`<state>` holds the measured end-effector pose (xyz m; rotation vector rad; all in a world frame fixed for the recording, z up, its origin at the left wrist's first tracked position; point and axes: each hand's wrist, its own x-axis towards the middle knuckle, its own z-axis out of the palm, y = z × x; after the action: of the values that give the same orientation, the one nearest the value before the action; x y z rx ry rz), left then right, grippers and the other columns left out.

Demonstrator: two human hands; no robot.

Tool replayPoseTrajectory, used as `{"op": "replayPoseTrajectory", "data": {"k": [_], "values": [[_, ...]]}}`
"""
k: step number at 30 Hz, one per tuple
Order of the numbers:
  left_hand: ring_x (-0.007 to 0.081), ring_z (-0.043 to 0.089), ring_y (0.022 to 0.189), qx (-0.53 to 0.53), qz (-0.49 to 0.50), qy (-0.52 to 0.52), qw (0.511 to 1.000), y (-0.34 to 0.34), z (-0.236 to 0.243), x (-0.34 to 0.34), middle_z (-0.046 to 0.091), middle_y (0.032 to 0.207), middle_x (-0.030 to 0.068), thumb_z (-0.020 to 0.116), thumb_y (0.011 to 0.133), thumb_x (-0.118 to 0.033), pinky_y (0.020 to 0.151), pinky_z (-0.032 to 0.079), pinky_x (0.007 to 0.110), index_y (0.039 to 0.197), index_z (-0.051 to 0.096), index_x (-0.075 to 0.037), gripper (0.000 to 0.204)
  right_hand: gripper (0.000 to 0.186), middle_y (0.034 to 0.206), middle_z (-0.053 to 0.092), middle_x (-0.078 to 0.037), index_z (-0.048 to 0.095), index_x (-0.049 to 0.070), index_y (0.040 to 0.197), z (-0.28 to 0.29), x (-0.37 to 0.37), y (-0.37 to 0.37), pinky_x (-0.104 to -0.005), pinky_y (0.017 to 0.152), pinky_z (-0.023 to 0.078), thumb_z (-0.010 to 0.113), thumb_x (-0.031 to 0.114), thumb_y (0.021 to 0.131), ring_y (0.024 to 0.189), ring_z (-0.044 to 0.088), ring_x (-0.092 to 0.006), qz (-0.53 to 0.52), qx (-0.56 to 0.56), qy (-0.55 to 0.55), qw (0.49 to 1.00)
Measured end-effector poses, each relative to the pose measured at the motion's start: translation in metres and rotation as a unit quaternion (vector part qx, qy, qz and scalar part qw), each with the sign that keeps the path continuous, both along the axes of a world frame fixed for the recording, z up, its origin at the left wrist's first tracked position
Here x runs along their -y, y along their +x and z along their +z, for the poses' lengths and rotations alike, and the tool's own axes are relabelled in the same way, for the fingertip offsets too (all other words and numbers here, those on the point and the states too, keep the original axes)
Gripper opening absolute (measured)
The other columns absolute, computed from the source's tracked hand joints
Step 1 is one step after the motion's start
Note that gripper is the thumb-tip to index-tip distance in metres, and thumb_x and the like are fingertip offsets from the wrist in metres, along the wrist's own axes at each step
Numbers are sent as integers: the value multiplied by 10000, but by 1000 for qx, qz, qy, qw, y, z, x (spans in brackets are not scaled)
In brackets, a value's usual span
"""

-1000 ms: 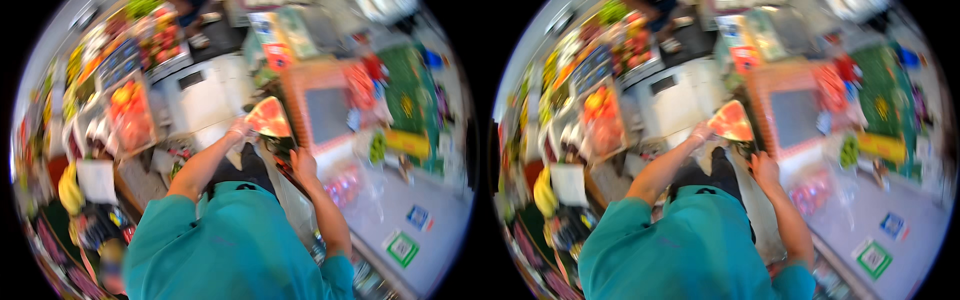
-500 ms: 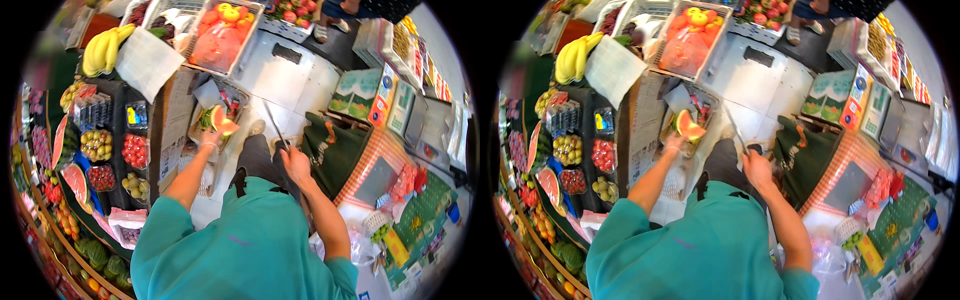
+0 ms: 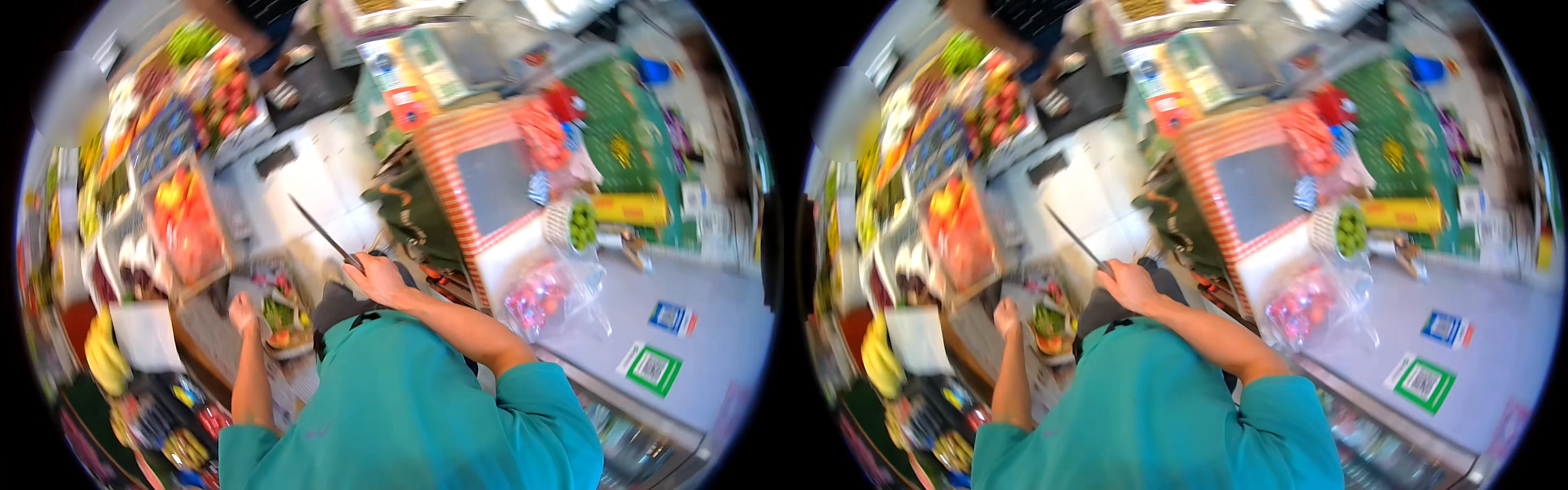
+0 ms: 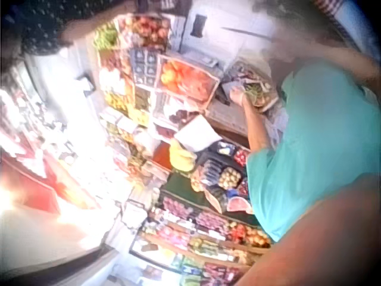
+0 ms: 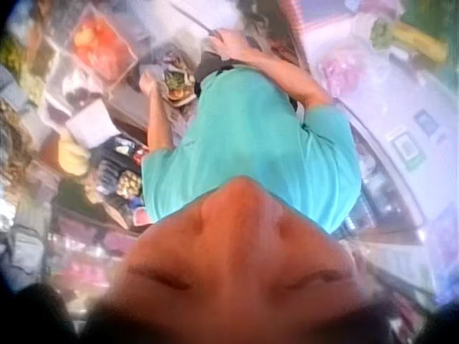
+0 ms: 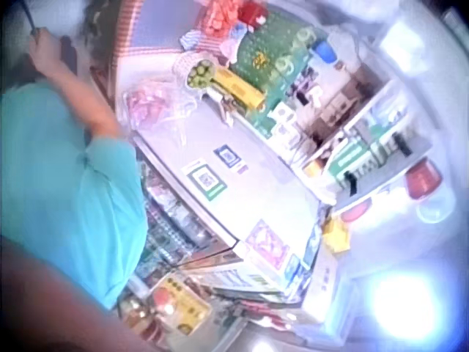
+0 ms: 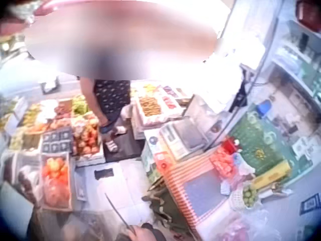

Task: The person cuts a watermelon slice into smaller pieces using a knife on a cutting board, then places the pieces into a plastic bag. They handle the watermelon, knife, cutting board, and plastic bag throughout the process.

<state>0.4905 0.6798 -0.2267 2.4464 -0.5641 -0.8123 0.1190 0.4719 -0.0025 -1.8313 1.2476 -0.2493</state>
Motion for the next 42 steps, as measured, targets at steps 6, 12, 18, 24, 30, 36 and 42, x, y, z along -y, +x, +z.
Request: {"op": "replayPoseTrajectory", "data": {"k": [6,12,18,24,30,36,42], "values": [[211,694,763,-196,-111,-67,972,-150,102,238,713,836,115,586,975,-276,713,560,304,1051,712,2,315,362,729,656,-249,641,9,974,-5,63,-175,-545,653,517,595,368,963,716,660,-458,-342,-134,-141,920],[269,686,964,-585,-95,-40,804,-360,178,430,683,1025,140,594,991,-195,885,586,377,1142,626,24,268,303,875,693,-218,626,16,1049,-41,101,-274,-535,724,543,608,301,950,838,692,-409,-437,-258,-85,857],[257,695,936,-550,-118,27,827,-496,211,513,695,1009,142,561,1000,-199,893,574,359,1078,639,21,246,217,867,699,-102,637,12,1095,33,139,-244,-351,724,536,637,167,943,766,671,-193,-562,124,-54,816],[257,692,928,-584,-282,43,760,-531,225,520,695,1031,142,539,1007,-127,794,560,358,1170,642,-31,215,224,707,681,-146,682,-20,916,56,207,-219,-361,642,522,729,187,842,628,656,-233,-603,119,-25,789],[226,657,968,-604,-445,243,615,-535,221,543,671,1084,93,488,1046,-193,871,530,382,1247,619,-29,292,226,802,737,-174,753,0,919,48,240,-251,-378,670,543,706,198,820,703,724,-267,-701,37,20,712],[190,637,1085,-611,-562,139,541,-495,291,618,657,1257,87,597,996,-187,938,499,353,1346,588,-17,389,203,661,681,-94,704,-20,787,-1,224,-284,-365,560,489,698,176,841,574,633,-185,-816,102,42,567],[277,703,1006,-164,-740,-230,610,-544,232,649,715,1145,181,552,968,-99,868,557,378,1210,678,-20,284,191,618,628,-30,654,18,767,-61,257,-329,-306,452,418,680,141,911,478,538,-109,-880,149,-91,442]]}}
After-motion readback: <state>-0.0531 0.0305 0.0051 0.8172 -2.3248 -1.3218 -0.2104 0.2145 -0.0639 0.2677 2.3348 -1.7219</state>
